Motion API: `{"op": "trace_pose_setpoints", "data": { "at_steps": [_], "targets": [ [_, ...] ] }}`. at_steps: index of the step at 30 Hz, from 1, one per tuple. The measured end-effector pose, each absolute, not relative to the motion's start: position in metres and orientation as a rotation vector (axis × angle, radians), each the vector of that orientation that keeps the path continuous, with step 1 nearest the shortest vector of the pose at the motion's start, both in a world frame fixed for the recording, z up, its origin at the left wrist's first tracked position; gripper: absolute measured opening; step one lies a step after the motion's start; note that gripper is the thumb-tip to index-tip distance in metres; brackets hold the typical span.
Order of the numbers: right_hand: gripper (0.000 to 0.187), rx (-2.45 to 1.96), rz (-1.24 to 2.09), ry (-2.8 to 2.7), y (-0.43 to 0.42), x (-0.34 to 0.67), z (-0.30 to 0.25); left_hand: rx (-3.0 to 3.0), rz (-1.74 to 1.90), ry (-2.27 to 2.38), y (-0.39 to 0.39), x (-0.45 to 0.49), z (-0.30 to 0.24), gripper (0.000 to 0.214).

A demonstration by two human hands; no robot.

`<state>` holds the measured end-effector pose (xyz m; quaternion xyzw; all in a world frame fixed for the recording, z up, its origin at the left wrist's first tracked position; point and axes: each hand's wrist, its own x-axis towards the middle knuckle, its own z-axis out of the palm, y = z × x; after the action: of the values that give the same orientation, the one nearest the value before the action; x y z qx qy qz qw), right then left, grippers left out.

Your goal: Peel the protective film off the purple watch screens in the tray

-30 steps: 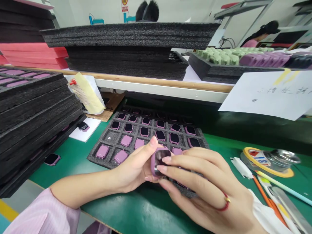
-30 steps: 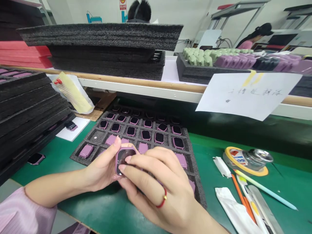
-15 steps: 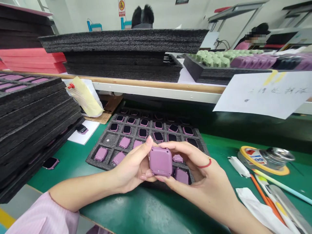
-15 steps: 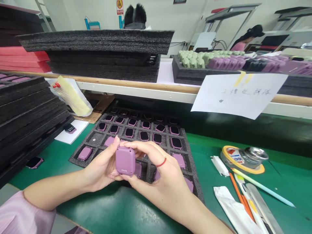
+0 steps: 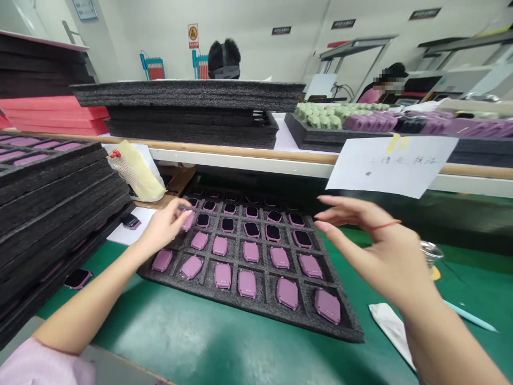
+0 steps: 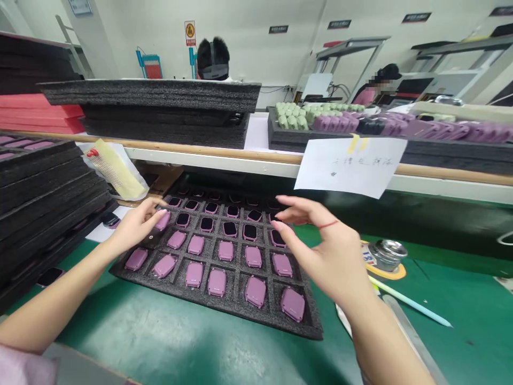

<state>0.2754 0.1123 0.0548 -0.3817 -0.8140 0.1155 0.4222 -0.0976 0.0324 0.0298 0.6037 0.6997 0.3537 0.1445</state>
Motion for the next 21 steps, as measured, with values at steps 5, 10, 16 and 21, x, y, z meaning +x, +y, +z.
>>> {"op": "trace_pose_setpoints", "data": {
  "at_steps": [5, 10, 16, 21],
  "targets": [
    [0.031, -1.163, 0.386, -2.562, 0.167, 0.287, 0.017, 1.810, 0.748, 2.091, 0.020, -0.138, 0.010, 0.031],
    [0.034, -1.271, 0.505, -2.836, 0.197, 0.278, 0.010, 1.907, 0.793, 2.159, 0.026, -0.131, 0.017, 0.033],
    [0.024, -1.361, 0.453, -3.021, 0.206, 0.262, 0.022, 2.041, 0.700, 1.950, 0.060, -0.086, 0.021, 0.027],
    [0.023, -1.516, 0.162, -3.031, 0.197, 0.241, 0.029, 2.175, 0.501, 1.761, 0.099, -0.050, 0.007, 0.025]
  ]
}}
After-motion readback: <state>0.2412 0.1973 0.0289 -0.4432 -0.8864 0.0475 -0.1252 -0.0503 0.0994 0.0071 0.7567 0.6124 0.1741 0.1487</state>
